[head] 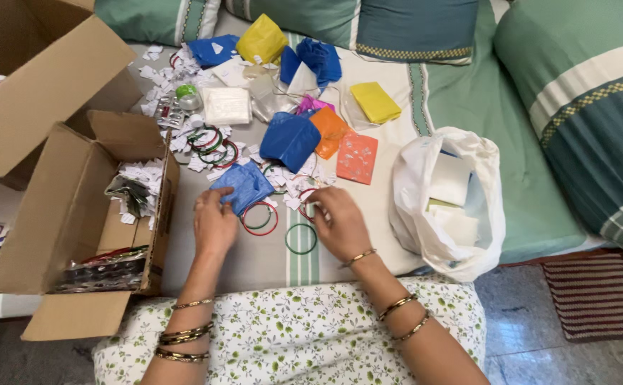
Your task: The person picks up and organizes small craft items, including colored papers, plastic rings, and paper scraps, by hand on a bed.
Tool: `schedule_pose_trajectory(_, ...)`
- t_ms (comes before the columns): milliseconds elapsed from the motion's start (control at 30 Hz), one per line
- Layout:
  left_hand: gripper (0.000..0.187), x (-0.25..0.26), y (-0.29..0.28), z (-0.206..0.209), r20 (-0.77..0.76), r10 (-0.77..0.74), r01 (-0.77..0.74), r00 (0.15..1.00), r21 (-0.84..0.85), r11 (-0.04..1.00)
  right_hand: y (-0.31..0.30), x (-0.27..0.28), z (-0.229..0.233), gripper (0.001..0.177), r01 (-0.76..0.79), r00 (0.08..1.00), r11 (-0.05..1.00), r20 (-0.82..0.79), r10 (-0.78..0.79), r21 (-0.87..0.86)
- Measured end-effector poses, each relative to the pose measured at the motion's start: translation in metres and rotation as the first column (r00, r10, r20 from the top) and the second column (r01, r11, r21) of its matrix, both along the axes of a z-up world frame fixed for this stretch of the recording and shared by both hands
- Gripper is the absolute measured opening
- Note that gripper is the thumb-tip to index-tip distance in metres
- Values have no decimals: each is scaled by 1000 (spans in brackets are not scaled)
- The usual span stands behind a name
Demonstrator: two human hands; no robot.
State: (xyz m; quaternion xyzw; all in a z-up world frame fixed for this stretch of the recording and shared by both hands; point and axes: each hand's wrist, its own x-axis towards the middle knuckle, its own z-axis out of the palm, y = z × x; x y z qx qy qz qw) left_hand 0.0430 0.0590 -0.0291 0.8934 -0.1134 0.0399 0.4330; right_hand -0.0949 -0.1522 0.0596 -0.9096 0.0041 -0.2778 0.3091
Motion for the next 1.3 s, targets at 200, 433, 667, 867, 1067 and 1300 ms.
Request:
schedule_pose_trajectory(200,33,7,0,-13,-68,23,-38,997,-220,975,9,11,-37,20,-116,983,992,-148,109,-39)
schedule_pose_trajectory(433,35,14,3,-12,-522,-59,-262,851,-518,814,12,15,-47,15,-130,969,991,-217,119,-37)
schedule_pose_trajectory(667,36,12,-5,1,-707,-135,-398,694,-533,747,16,14,-53,15,-145,975,987,-183,130,-71)
schedule_pose_trajectory(867,36,12,-12,2,-625,-76,-337,777,-515,788,20,15,-50,16,-128,979,990,-164,117,-54)
schedule_pose_trajectory(1067,34,15,-11,9,-654,-84,-331,752,-485,810,25,16,-44,17,-140,979,989,-159,131,-47)
schedule_pose_trajectory(1300,29,13,-24,-20,-580,-101,-223,809,-460,859,30,20,-43,17,-141,971,989,-202,131,-37)
